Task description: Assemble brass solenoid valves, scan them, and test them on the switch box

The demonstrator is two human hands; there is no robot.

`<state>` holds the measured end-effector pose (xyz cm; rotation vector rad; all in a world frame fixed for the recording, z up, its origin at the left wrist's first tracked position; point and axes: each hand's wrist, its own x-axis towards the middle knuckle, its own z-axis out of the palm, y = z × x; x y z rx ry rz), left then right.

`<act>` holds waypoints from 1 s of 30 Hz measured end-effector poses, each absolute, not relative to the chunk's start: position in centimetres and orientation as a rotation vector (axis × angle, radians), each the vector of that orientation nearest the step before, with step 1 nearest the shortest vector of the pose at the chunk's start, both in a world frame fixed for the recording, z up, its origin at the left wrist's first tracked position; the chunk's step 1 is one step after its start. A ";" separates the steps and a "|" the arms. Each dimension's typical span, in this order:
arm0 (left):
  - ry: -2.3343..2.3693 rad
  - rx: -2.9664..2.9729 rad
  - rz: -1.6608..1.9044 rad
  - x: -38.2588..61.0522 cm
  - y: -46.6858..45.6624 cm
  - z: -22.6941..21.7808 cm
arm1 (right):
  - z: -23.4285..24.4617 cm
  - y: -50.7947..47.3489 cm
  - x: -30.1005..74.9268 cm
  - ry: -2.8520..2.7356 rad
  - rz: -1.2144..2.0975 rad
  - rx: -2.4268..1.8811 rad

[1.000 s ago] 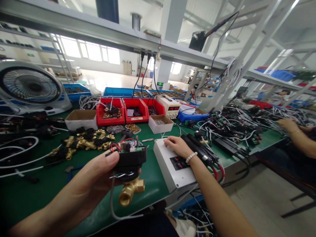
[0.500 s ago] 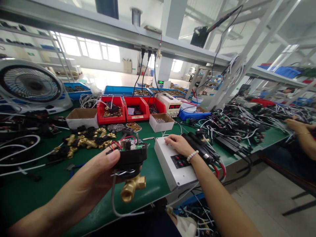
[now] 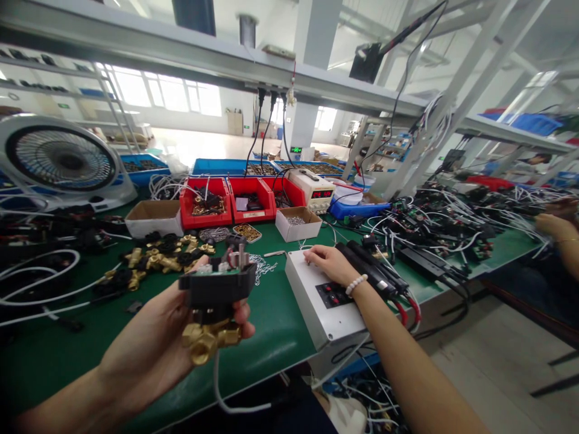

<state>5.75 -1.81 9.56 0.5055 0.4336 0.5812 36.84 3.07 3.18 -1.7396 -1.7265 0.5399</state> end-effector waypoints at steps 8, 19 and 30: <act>0.286 0.505 0.594 5.4 -1.4 9.3 | 3.5 3.0 36.5 -1.720 0.526 -1.747; 0.263 0.416 0.646 5.3 -1.5 9.1 | 3.8 3.0 36.3 -1.710 0.509 -1.782; 0.482 0.399 0.647 5.4 -2.0 10.0 | 3.8 3.0 36.2 -1.717 0.501 -1.793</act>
